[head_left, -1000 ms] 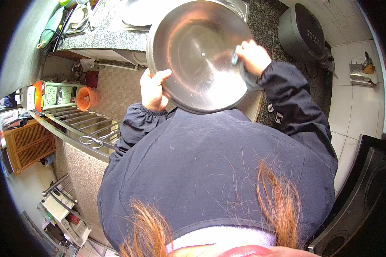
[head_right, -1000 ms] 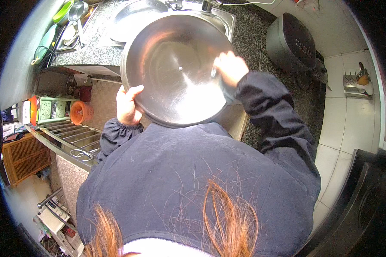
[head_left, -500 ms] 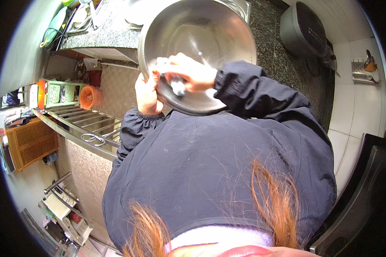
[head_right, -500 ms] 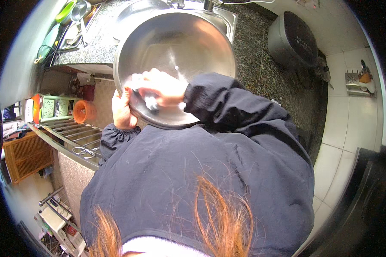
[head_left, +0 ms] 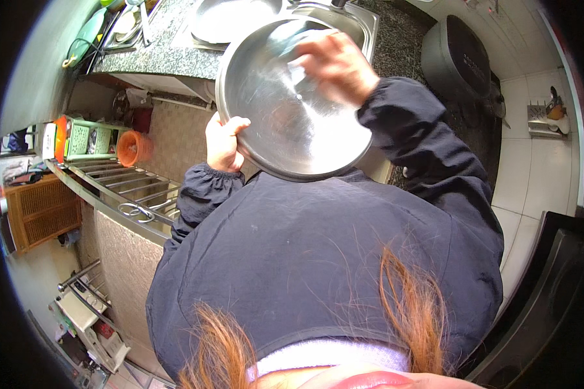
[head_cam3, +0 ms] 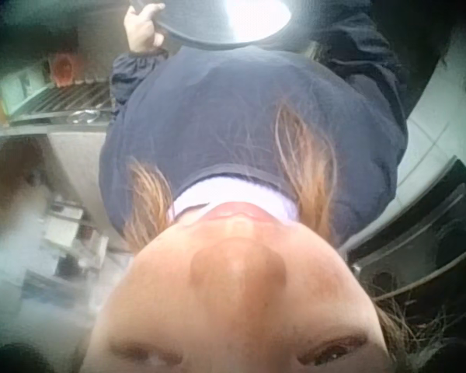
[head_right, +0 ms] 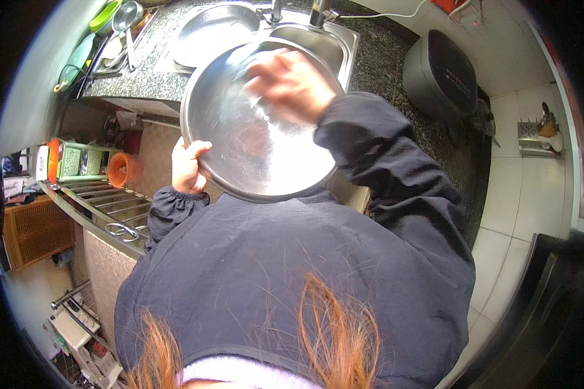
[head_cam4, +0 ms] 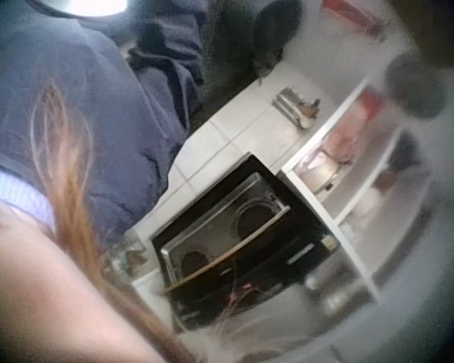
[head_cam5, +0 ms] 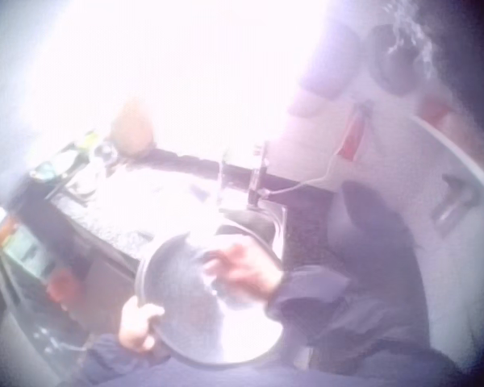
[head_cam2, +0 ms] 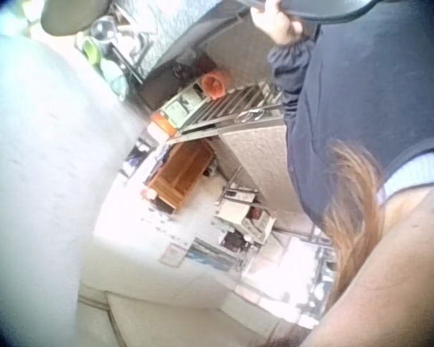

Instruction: The person stands at a gas stove and uses a ladle to stir and transfer liquid between a wok and a small pot. They then move to the sink and scrub a metal lid with a sponge under running water.

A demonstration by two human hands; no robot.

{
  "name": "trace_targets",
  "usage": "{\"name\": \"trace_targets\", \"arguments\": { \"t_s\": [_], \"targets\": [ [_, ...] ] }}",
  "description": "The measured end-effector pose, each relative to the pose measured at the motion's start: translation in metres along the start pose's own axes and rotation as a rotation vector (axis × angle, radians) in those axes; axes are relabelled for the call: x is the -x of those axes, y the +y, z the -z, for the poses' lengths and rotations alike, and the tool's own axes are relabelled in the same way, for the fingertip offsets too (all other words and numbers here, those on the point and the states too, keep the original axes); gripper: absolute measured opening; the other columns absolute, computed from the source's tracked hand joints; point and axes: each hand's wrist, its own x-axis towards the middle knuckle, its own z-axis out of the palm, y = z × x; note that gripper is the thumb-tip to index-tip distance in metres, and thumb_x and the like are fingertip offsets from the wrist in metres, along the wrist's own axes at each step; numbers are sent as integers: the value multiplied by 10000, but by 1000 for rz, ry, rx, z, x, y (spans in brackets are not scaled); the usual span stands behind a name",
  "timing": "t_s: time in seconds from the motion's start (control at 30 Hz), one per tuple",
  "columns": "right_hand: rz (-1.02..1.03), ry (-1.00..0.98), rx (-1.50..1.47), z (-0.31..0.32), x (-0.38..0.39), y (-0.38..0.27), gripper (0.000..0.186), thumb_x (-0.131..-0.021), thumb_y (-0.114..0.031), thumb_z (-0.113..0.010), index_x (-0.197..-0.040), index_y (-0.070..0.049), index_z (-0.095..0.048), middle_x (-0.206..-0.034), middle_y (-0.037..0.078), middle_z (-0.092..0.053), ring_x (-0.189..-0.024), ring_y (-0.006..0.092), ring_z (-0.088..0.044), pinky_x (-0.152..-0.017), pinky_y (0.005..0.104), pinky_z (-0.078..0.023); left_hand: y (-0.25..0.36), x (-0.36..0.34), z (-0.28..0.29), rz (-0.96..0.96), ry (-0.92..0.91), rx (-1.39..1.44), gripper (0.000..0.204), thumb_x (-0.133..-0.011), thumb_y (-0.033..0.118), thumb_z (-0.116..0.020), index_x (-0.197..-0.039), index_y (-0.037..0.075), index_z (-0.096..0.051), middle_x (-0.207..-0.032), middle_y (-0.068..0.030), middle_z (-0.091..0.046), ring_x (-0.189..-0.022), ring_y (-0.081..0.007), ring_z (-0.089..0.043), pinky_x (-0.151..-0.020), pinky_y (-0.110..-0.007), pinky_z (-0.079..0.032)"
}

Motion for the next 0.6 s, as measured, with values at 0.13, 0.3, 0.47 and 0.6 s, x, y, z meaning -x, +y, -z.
{"name": "trace_targets", "arguments": {
  "t_s": [0.13, 0.3, 0.47, 0.6],
  "targets": [
    [149, 88, -368, -13, -57, -60, 539, -762, -166, -553, -1290, -261, -497, -1356, 36, -432, -1270, 235, -380, -1060, 460, -296, -7, -1, -16, -49, -25, 31, 347, -690, -113, -540, -1026, -27, -560, -934, -81, -606, -816, -192, -598, -726, -316, -504],
    [278, -78, -162, -19, -96, -41, 399, -672, -273, -690, -1046, -168, -604, -1106, 5, -536, -1154, 210, -463, -1035, 476, -303, 1, 4, -24, -116, -144, -126, 435, -689, -81, -539, -1119, -25, -546, -982, -52, -598, -876, -151, -578, -807, -271, -463],
    [-89, -289, -428, -64, -91, 26, 683, -585, -330, -828, -1160, -87, -550, -1175, 67, -544, -1113, 280, -507, -956, 410, -402, 7, 10, -24, -128, -192, -139, 363, -720, -32, -623, -1074, -10, -547, -965, -58, -615, -861, -147, -583, -784, -287, -476],
    [-505, -347, -370, -97, -55, 91, 755, -643, -367, -820, -1251, -47, -507, -1127, 151, -609, -1043, 315, -578, -884, 376, -469, 6, 15, -22, -146, -182, -125, 326, -723, -30, -635, -1040, -3, -560, -925, -53, -623, -808, -140, -584, -756, -289, -483]
  ]
}}
